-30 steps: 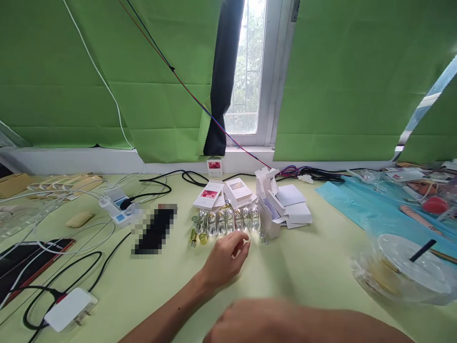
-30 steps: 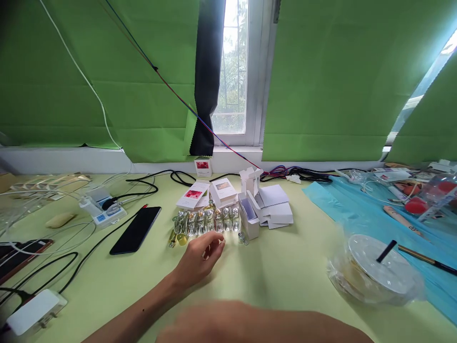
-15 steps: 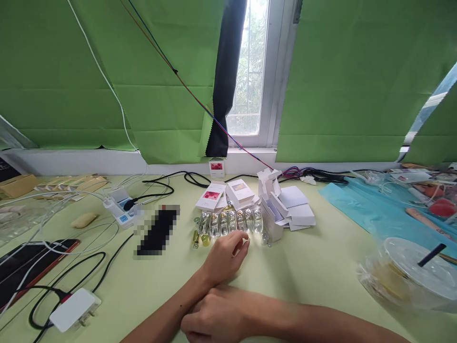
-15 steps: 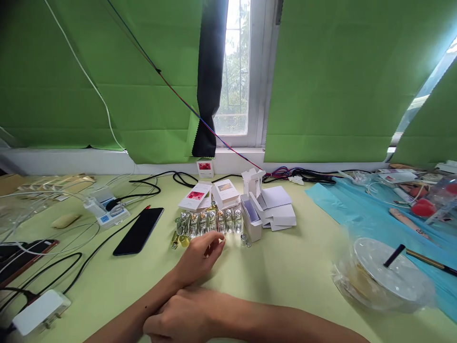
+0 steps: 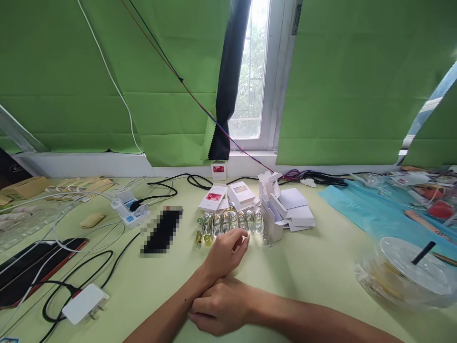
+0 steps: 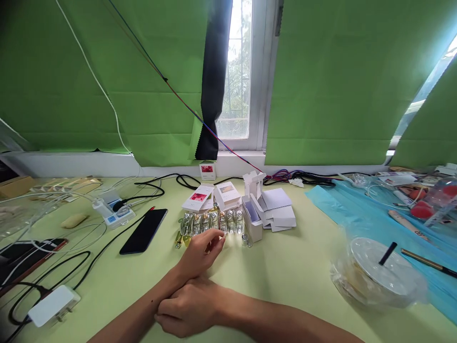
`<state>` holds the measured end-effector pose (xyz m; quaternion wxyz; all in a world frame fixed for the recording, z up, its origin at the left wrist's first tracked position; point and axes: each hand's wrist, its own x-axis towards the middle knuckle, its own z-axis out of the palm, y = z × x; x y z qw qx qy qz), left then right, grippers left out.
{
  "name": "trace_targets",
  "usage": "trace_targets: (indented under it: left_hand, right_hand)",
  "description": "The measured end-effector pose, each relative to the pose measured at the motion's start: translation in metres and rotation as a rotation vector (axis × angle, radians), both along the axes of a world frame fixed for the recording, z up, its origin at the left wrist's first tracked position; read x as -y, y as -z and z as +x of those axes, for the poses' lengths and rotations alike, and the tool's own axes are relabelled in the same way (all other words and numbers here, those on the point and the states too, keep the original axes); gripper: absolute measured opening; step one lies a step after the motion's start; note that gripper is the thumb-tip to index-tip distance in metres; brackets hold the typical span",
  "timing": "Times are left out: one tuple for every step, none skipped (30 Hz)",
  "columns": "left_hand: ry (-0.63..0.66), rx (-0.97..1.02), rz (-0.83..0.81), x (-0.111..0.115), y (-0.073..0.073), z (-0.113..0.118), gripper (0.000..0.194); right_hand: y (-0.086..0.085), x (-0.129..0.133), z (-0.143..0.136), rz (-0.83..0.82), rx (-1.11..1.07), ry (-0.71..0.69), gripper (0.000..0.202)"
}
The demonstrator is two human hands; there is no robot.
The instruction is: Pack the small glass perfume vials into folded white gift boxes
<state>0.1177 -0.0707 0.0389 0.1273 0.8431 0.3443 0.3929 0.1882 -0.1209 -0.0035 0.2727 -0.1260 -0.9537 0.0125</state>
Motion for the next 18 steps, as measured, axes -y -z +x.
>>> trace_targets:
  left_hand:
    - [0.001, -0.002, 0.033, 0.0, -0.001, 0.0, 0.015]
    - [0.004, -0.007, 0.067, 0.001, -0.001, 0.0, 0.015]
    - [0.007, -0.015, 0.098, 0.001, -0.002, 0.001, 0.015]
    - [0.01, -0.026, 0.124, 0.001, -0.003, 0.001, 0.016]
    - [0.011, -0.038, 0.145, 0.002, -0.003, 0.001, 0.016]
    - [0.012, -0.05, 0.162, 0.002, -0.003, 0.001, 0.016]
    - [0.01, -0.06, 0.179, 0.002, -0.003, 0.001, 0.015]
    - [0.01, -0.067, 0.194, 0.002, -0.003, 0.001, 0.015]
    - [0.012, -0.073, 0.206, 0.001, -0.002, 0.001, 0.015]
    - [0.015, -0.076, 0.214, 0.001, -0.002, 0.001, 0.015]
    - [0.017, -0.081, 0.218, 0.001, -0.001, 0.001, 0.015]
    - [0.017, -0.085, 0.219, 0.001, -0.001, 0.001, 0.016]
    - [0.017, -0.093, 0.222, 0.001, -0.001, 0.001, 0.017]
    - [0.017, -0.105, 0.227, 0.002, -0.002, 0.001, 0.018]
    - [0.017, -0.12, 0.239, 0.002, -0.003, 0.001, 0.019]
    - [0.023, -0.141, 0.258, 0.003, -0.005, 0.001, 0.02]
    - [0.031, -0.167, 0.285, 0.003, -0.008, 0.001, 0.021]
    - [0.041, -0.193, 0.319, 0.003, -0.011, 0.002, 0.021]
  right_hand:
    - [0.0, 0.0, 0.0, 0.006, -0.002, 0.0, 0.033]
    - [0.001, 0.0, 0.001, 0.013, -0.003, -0.002, 0.034]
    - [0.002, 0.0, 0.001, 0.022, -0.004, -0.004, 0.034]
    - [0.002, 0.0, 0.001, 0.031, -0.008, -0.004, 0.034]
    - [0.003, 0.0, 0.001, 0.038, -0.013, -0.002, 0.035]
    - [0.004, 0.0, 0.001, 0.043, -0.022, 0.0, 0.035]
    - [0.004, 0.0, 0.001, 0.046, -0.031, 0.005, 0.034]
    - [0.005, 0.0, 0.001, 0.049, -0.039, 0.011, 0.034]
    - [0.005, 0.0, 0.0, 0.052, -0.044, 0.018, 0.034]
    - [0.006, 0.0, 0.0, 0.055, -0.048, 0.026, 0.034]
    - [0.006, 0.0, 0.0, 0.058, -0.051, 0.033, 0.033]
    - [0.006, 0.0, 0.001, 0.063, -0.055, 0.037, 0.033]
    - [0.007, 0.001, 0.001, 0.067, -0.064, 0.037, 0.032]
    - [0.007, 0.001, 0.001, 0.071, -0.076, 0.034, 0.031]
    - [0.008, 0.002, 0.001, 0.077, -0.092, 0.034, 0.031]
    - [0.009, 0.002, 0.0, 0.087, -0.11, 0.038, 0.031]
    - [0.01, 0.001, 0.0, 0.1, -0.126, 0.045, 0.031]
    - [0.01, 0.001, 0.0, 0.118, -0.139, 0.053, 0.032]
